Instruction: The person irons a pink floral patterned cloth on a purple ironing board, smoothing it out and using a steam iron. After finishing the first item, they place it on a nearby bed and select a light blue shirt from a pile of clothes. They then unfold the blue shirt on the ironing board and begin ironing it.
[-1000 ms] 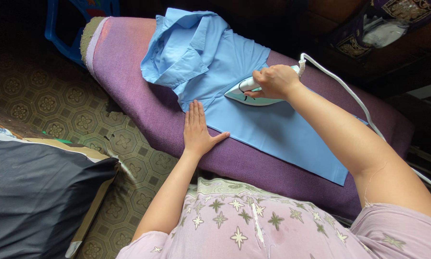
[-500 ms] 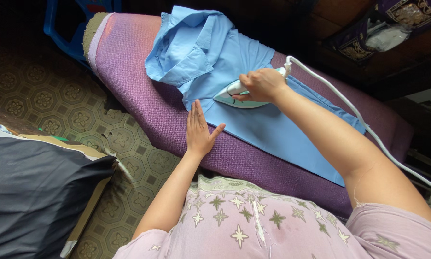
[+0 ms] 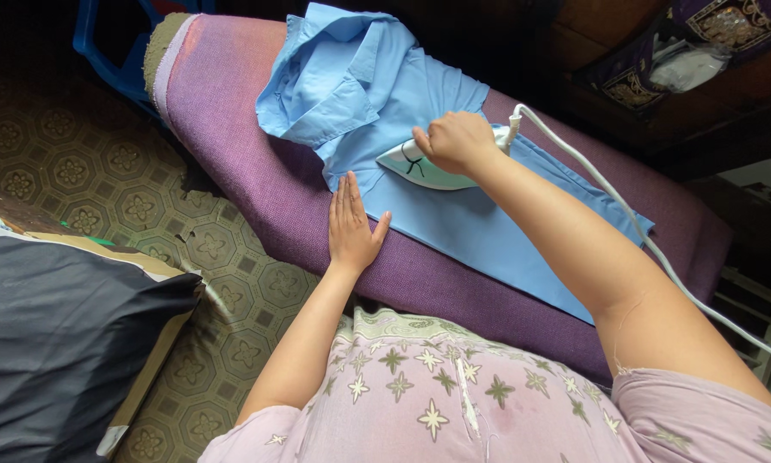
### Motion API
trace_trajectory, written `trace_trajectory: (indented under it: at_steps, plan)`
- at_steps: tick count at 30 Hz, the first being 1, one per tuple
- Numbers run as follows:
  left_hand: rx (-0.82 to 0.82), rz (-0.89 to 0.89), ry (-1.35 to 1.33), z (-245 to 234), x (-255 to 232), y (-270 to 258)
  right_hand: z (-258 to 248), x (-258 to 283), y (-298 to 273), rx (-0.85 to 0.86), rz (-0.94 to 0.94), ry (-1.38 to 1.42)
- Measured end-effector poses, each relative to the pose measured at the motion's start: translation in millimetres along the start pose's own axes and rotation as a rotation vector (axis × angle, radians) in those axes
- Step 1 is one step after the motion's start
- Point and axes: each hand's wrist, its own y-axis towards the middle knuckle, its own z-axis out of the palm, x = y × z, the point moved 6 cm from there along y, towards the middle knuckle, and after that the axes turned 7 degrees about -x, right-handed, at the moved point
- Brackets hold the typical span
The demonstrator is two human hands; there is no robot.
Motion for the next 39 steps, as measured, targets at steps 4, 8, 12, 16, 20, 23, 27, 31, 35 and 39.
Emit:
trace_trajectory:
  at_steps: [4,8,12,16,20,23,27,31,35,39]
  plan:
    - [-0.001,0.014,0.042,3,1,-3,-3,-23,-10,-0.005,-0.076,-0.061]
    - [0.020,0.008,0.080,8,2,-4,-7,-50,-22,0.001,-0.107,-0.108]
    - [0.026,0.019,0.112,10,2,-4,-5,-64,-25,0.023,-0.010,-0.142]
    - [0.042,0.004,0.116,10,2,-5,-5,-67,-26,-0.041,0.037,-0.144]
    - [0.029,0.023,0.115,9,1,-4,-5,-63,-29,-0.027,-0.050,-0.133]
    - [0.031,0.018,0.106,9,2,-5,-4,-55,-29,-0.070,-0.048,-0.136]
    - [0.034,0.022,0.093,8,1,-4,-4,-44,-25,-0.066,-0.087,-0.118]
    - [0.039,0.032,0.095,8,0,-4,-3,-34,-22,-0.089,-0.062,-0.110]
    - [0.042,0.038,0.112,8,0,-4,-5,-26,-18,-0.098,-0.075,-0.102]
    - [0.045,0.048,0.129,10,0,-4,-2,-20,-15,-0.051,-0.054,-0.120]
